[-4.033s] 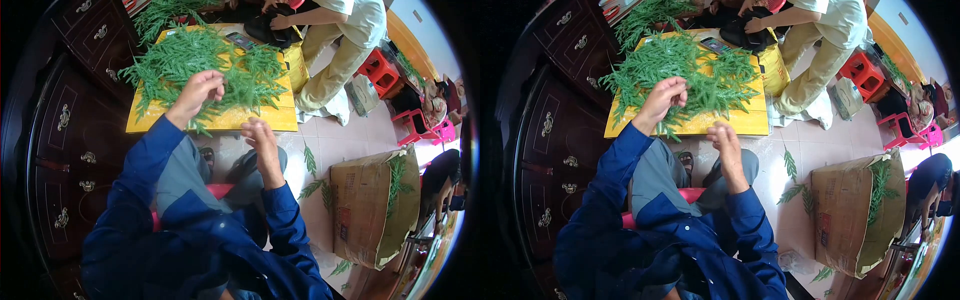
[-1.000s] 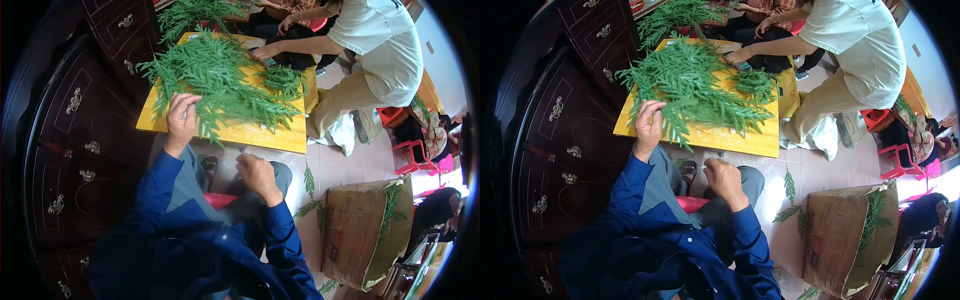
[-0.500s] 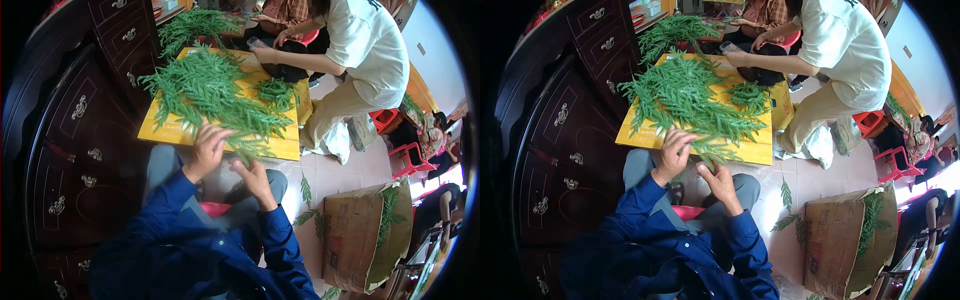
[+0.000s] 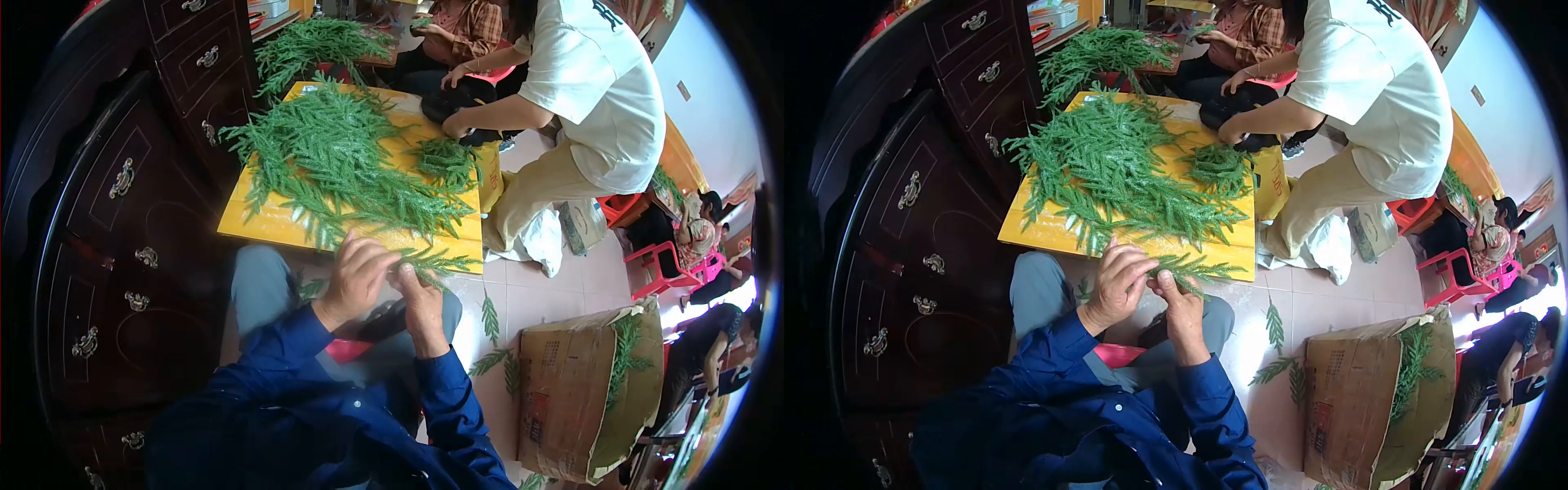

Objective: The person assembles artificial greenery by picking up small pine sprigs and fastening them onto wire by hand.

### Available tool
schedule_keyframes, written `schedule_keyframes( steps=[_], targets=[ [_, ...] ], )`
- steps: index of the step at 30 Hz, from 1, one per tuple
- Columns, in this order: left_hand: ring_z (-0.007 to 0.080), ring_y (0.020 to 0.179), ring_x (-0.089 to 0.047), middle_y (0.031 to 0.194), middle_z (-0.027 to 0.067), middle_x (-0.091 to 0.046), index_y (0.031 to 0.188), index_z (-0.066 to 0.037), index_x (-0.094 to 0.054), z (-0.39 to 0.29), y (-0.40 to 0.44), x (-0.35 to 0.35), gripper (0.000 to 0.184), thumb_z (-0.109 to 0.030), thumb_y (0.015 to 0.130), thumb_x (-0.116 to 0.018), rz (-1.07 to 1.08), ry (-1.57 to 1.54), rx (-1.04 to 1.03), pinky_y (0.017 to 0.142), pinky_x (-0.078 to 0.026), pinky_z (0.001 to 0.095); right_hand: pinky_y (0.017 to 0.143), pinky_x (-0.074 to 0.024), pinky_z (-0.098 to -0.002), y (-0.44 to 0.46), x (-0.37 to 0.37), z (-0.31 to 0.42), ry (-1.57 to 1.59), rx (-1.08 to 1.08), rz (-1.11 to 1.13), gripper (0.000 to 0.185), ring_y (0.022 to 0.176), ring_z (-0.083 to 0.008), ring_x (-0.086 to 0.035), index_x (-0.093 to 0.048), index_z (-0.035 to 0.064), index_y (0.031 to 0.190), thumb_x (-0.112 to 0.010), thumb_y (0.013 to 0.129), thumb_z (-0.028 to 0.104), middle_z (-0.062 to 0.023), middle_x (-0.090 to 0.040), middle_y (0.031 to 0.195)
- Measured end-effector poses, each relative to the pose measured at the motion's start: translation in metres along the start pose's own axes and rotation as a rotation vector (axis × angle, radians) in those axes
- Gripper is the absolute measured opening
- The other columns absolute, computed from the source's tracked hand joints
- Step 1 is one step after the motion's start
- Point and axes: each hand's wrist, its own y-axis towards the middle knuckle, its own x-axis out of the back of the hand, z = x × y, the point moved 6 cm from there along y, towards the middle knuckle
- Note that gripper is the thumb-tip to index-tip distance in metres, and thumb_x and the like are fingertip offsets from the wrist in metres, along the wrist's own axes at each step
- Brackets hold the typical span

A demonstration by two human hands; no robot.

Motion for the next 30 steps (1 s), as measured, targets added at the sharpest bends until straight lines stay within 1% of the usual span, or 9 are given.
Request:
schedule_keyframes(
  steps=[1, 4, 7, 8, 11, 12, 15, 20, 30],
  targets=[
    [0.0265, 0.098, -0.055, 0.089, 0.0069, -0.059, 0.102, -0.01, -0.063, -0.004, 0.0, 0.004, 0.029, -0.002, 0.074, -0.062, -0.027, 0.01, -0.006, 0.1, -0.033, 0.0503, 0.075, -0.0473, -0.028, 0.0, 0.0, 0.002, -0.006, 0.016, -0.016, 0.027, 0.078, -0.0139, -0.06, -0.061, -0.0004, 0.097, -0.064, 0.09, 0.025, -0.0063, -0.064, 0.083],
    [0.0281, 0.094, -0.058, 0.092, 0.0086, -0.061, 0.102, -0.008, -0.062, -0.02, -0.002, 0.025, 0.032, 0.002, 0.071, -0.062, -0.087, -0.023, 0.021, 0.094, -0.04, 0.0465, 0.076, -0.0479, -0.0281, -0.002, 0.003, 0.008, -0.054, 0.039, -0.043, 0.028, 0.079, -0.015, -0.062, -0.061, -0.0009, 0.097, -0.064, 0.09, 0.026, -0.0099, -0.067, 0.087],
    [0.0269, 0.089, -0.06, 0.092, 0.0107, -0.062, 0.101, -0.006, -0.062, -0.01, -0.026, 0.023, 0.029, 0.0, 0.073, -0.063, -0.007, -0.266, 0.131, 0.085, -0.047, 0.0388, 0.078, -0.0485, -0.0284, -0.001, 0.01, 0.005, -0.063, 0.035, -0.068, 0.029, 0.081, -0.0164, -0.064, -0.06, -0.001, 0.097, -0.064, 0.09, 0.027, -0.0109, -0.067, 0.088],
    [0.0224, 0.081, -0.061, 0.09, 0.0096, -0.063, 0.099, -0.004, -0.061, -0.002, -0.036, 0.018, 0.018, -0.005, 0.081, -0.061, 0.013, -0.366, 0.22, 0.076, -0.049, 0.0305, 0.078, -0.0486, -0.0285, 0.0, 0.011, 0.003, -0.051, 0.037, -0.061, 0.03, 0.081, -0.0166, -0.064, -0.06, -0.001, 0.098, -0.064, 0.09, 0.027, -0.0108, -0.067, 0.088],
    [0.0172, 0.077, -0.061, 0.09, 0.0075, -0.064, 0.102, -0.002, -0.06, 0.039, -0.08, -0.019, 0.018, -0.014, 0.09, -0.056, 0.126, -0.984, 0.905, 0.073, -0.049, 0.0278, 0.076, -0.0485, -0.0287, -0.001, 0.009, -0.002, -0.032, 0.012, -0.006, 0.029, 0.081, -0.0168, -0.064, -0.06, -0.0007, 0.099, -0.064, 0.09, 0.027, -0.0104, -0.067, 0.088],
    [0.0143, 0.076, -0.061, 0.091, 0.0064, -0.064, 0.106, -0.001, -0.059, 0.044, -0.085, -0.021, 0.024, -0.021, 0.095, -0.051, 0.082, -1.112, 1.035, 0.069, -0.05, 0.0276, 0.075, -0.0483, -0.0288, -0.001, 0.006, -0.003, -0.028, 0.001, 0.019, 0.029, 0.081, -0.0168, -0.064, -0.06, -0.0006, 0.099, -0.064, 0.09, 0.026, -0.0102, -0.067, 0.089],
    [0.0141, 0.075, -0.061, 0.089, 0.0065, -0.063, 0.108, -0.002, -0.057, 0.051, -0.081, -0.015, 0.026, -0.024, 0.094, -0.052, -0.023, -1.368, 1.141, 0.068, -0.051, 0.0293, 0.074, -0.048, -0.0289, -0.007, -0.005, -0.002, -0.071, -0.006, 0.115, 0.028, 0.081, -0.0169, -0.064, -0.06, -0.0007, 0.1, -0.064, 0.09, 0.025, -0.01, -0.067, 0.09],
    [0.0134, 0.073, -0.061, 0.083, 0.004, -0.061, 0.105, -0.005, -0.057, 0.055, -0.067, -0.008, 0.017, -0.013, 0.09, -0.059, -0.177, -1.46, 1.078, 0.065, -0.052, 0.0302, 0.074, -0.048, -0.0286, -0.01, -0.01, 0.0, -0.086, -0.013, 0.196, 0.024, 0.081, -0.0174, -0.064, -0.062, -0.0018, 0.102, -0.063, 0.089, 0.018, -0.0098, -0.066, 0.09],
    [0.0138, 0.071, -0.059, 0.08, 0.0037, -0.061, 0.106, -0.006, -0.057, 0.059, -0.072, -0.009, 0.017, -0.014, 0.091, -0.06, -0.135, -1.407, 1.053, 0.067, -0.052, 0.031, 0.074, -0.0476, -0.0281, -0.009, -0.01, 0.001, -0.126, -0.025, 0.223, 0.024, 0.082, -0.0178, -0.063, -0.062, -0.0016, 0.106, -0.062, 0.09, 0.017, -0.0097, -0.066, 0.091]
  ],
)
